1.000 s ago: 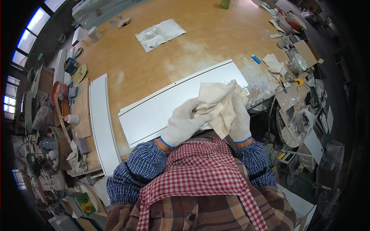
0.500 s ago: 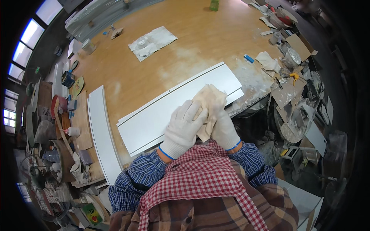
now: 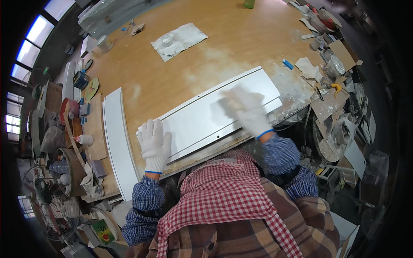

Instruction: Cleaning and wiping white furniture panels with a cloth and stacking them on a workbench.

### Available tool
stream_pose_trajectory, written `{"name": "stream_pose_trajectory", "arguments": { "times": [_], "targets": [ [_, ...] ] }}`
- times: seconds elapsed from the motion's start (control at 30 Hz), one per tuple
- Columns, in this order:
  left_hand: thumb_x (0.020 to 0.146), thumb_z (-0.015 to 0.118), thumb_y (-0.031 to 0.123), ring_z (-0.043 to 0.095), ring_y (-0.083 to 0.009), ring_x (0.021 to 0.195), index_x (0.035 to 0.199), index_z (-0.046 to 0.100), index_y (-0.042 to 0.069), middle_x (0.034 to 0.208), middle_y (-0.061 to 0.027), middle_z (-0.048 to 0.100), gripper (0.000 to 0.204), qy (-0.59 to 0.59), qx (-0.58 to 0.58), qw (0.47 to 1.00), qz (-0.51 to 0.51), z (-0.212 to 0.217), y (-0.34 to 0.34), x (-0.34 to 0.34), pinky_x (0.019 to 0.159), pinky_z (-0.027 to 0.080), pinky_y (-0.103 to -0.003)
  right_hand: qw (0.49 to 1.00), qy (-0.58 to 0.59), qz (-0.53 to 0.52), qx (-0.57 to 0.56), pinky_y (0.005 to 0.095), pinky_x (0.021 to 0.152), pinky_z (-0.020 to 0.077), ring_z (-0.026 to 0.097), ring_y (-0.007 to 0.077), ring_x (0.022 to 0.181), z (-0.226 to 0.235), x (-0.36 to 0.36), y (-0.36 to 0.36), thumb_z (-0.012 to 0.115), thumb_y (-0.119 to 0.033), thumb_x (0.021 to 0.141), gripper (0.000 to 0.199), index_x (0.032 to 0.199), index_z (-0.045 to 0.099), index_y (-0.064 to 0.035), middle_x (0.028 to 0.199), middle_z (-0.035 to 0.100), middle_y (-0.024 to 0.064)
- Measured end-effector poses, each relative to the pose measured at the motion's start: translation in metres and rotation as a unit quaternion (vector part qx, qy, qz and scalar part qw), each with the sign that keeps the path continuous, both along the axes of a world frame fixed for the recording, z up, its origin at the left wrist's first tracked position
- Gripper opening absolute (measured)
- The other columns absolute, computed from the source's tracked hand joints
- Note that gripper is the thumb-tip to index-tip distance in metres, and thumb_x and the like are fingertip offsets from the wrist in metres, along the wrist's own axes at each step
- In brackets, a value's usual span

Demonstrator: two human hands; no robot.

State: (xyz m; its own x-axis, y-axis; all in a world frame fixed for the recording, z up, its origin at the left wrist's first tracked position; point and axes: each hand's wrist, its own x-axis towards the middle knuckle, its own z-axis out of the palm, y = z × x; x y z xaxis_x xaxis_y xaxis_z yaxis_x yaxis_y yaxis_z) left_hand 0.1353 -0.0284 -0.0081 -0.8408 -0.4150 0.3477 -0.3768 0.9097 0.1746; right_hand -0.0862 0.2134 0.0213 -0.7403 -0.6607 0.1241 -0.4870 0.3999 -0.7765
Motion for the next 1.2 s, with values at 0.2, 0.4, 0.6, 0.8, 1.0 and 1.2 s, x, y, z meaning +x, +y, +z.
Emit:
{"name": "stream_pose_trajectory", "arguments": {
  "times": [0.2,0.4,0.6,0.8,1.0,1.2],
  "targets": [
    [0.092,0.063,0.031,0.039,-0.0442,0.140,0.137,0.059,0.006,0.148,-0.0195,0.051,0.052,-0.081,0.027,0.996,0.025,-0.022,-0.007,0.005,0.120,0.021,-0.060,0.945,0.284,0.153,0.047,0.0526,0.087,0.0396,0.063,0.0254,0.096,-0.035,0.061,-0.068,0.063,-0.028,0.082,0.028,0.106,0.065,-0.0144,0.105,0.061,0.0049],
    [0.089,0.062,0.020,0.043,-0.0417,0.134,0.132,0.059,0.002,0.144,-0.0206,0.052,0.046,-0.068,0.010,0.998,0.009,-0.015,-0.003,0.009,0.118,0.023,-0.058,0.910,0.399,0.036,0.111,0.0464,0.093,0.0391,0.055,0.0307,0.113,-0.043,-0.042,-0.025,0.060,-0.037,0.088,0.034,0.116,0.066,-0.0194,0.118,0.061,0.0063],
    [0.090,0.061,0.018,0.043,-0.0420,0.132,0.131,0.058,0.000,0.141,-0.0201,0.052,0.045,-0.064,-0.004,0.998,-0.001,-0.013,0.002,-0.002,0.117,0.024,-0.058,0.907,0.305,-0.165,0.237,0.0442,0.094,0.0392,0.052,0.0330,0.113,-0.054,-0.116,-0.010,0.058,-0.039,0.091,0.033,0.116,0.066,-0.0183,0.119,0.060,0.0086],
    [0.091,0.060,0.018,0.042,-0.0432,0.133,0.134,0.058,0.001,0.144,-0.0212,0.052,0.046,-0.090,0.017,0.996,0.013,-0.006,-0.001,0.000,0.117,0.023,-0.058,0.931,0.358,0.008,0.077,0.0524,0.090,0.0371,0.056,0.0285,0.105,-0.052,-0.009,-0.044,0.057,-0.039,0.087,0.032,0.115,0.064,-0.0236,0.107,0.059,0.0060],
    [0.087,0.062,0.021,0.046,-0.0421,0.124,0.126,0.060,0.000,0.135,-0.0208,0.054,0.044,-0.044,-0.034,0.998,-0.006,-0.010,0.001,-0.004,0.113,0.026,-0.059,0.912,0.367,-0.135,0.129,0.0462,0.081,0.0402,0.057,0.0280,0.095,-0.050,-0.095,0.030,0.056,-0.036,0.090,0.023,0.106,0.065,-0.0214,0.098,0.059,0.0067],
    [0.086,0.062,0.020,0.046,-0.0418,0.122,0.124,0.060,0.000,0.132,-0.0206,0.054,0.043,-0.050,-0.014,0.999,-0.012,-0.009,0.000,-0.004,0.112,0.026,-0.059,0.941,0.302,-0.053,0.144,0.0444,0.080,0.0397,0.058,0.0274,0.091,-0.025,0.000,-0.016,0.056,-0.037,0.090,0.020,0.094,0.063,-0.0193,0.088,0.057,0.0051]
  ]
}}
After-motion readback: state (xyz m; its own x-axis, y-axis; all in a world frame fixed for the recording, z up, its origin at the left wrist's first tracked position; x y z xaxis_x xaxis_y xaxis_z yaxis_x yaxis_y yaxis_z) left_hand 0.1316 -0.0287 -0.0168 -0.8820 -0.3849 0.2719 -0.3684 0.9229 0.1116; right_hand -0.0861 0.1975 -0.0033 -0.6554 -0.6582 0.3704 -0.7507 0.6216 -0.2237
